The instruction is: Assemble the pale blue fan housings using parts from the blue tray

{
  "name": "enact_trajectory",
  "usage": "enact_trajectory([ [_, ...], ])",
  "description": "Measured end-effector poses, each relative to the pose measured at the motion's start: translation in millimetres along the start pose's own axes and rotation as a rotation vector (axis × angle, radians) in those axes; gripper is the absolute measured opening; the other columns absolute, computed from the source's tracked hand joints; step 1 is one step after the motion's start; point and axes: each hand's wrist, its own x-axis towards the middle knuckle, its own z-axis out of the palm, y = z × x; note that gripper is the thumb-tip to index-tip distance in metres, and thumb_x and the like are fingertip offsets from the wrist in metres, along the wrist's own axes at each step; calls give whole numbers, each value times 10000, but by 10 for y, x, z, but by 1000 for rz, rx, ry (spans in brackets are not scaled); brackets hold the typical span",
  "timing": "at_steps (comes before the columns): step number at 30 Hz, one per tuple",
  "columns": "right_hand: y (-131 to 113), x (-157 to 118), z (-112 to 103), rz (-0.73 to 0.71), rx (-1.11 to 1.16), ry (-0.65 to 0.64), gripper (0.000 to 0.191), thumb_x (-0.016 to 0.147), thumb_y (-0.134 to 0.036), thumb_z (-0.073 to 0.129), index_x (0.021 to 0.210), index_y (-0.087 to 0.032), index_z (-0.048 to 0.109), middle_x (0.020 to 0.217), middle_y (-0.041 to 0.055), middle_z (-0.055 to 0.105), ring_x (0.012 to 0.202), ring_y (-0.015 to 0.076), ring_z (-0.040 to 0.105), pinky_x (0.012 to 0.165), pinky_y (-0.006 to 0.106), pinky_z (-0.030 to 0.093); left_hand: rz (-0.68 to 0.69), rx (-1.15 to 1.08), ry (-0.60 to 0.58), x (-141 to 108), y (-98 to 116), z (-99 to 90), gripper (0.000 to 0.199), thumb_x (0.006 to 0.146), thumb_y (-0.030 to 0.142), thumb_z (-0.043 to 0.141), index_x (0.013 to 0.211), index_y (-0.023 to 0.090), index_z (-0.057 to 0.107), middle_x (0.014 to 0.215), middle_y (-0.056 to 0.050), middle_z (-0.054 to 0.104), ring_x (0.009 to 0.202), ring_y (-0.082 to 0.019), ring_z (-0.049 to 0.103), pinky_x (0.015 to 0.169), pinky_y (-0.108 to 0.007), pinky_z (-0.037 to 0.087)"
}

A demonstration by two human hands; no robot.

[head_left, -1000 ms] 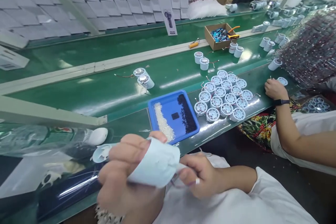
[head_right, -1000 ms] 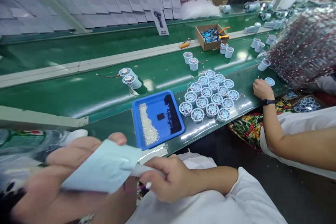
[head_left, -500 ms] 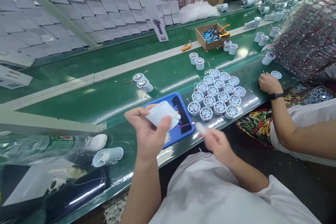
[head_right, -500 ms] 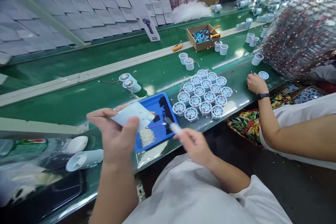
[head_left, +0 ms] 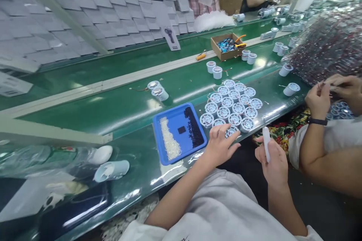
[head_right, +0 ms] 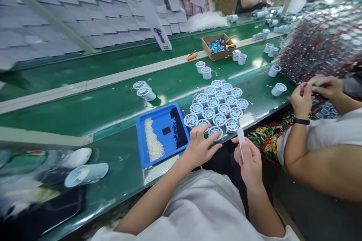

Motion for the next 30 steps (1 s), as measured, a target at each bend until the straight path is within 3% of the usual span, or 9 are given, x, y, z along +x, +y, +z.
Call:
enact_trajectory([
  [3,91,-32,74,65,-98,-149,334,926,-470,578,979,-165,702,489,-49,407,446,96,356,429,238,281,-176,32,163,-196,-148,-299,202,920,342,614,1078,233,676,1172,-132,508,1109,-278,499,966,-418,403],
  [8,243,1,389,104,-143,-494,300,933,-385,576,1185,-226,613,569,-55,460,489,102,408,458,225,329,-747,367,353,-792,-679,-928,296,908,348,559,1117,153,632,1083,-150,519,1053,-308,522,985,-493,387],
  [11,369,83,685,61,-191,-573,162,901,-361,623,998,-232,604,592,-57,484,493,98,428,468,218,352,-1130,503,330,-1200,-957,-1238,438,846,400,573,1171,106,588,1146,-213,481,1126,-403,459,988,-601,359],
  [13,483,165,903,-19,-239,-565,154,864,-352,661,904,-223,587,633,-39,538,534,109,489,502,227,400,-1287,487,229,-1408,-1073,-1353,441,812,394,576,1145,106,590,1165,-229,467,1156,-440,431,988,-632,346],
  [16,688,288,1201,-158,-291,-531,176,863,-377,642,871,-209,590,778,16,611,662,140,573,594,262,473,-1309,376,104,-1596,-1157,-1394,345,771,364,578,1023,127,594,1114,-216,489,1151,-441,447,1016,-624,335],
  [18,818,342,1351,-184,-298,-553,203,900,-405,586,882,-202,591,833,34,622,691,146,592,624,280,496,-1261,308,128,-1657,-1175,-1366,254,759,351,573,923,158,566,1056,-193,510,1120,-418,476,1027,-610,337],
  [24,984,405,1568,-202,-339,-619,261,937,-462,540,934,-205,586,824,34,634,675,155,610,625,297,504,-1228,172,421,-1681,-1116,-1337,227,753,407,651,763,210,539,998,-120,521,1060,-345,517,1053,-585,338],
  [27,969,429,1612,-198,-345,-657,253,941,-458,540,934,-209,582,821,31,636,676,157,621,633,301,514,-1281,66,581,-1640,-1030,-1422,263,752,443,709,796,208,601,1097,-101,509,1094,-296,524,1020,-481,417],
  [30,958,444,1631,-187,-358,-666,250,941,-460,544,930,-212,577,812,26,633,676,156,627,628,294,513,-1325,-78,662,-1578,-949,-1516,296,749,477,727,788,201,626,1092,-76,507,1029,-241,548,870,-348,508],
])
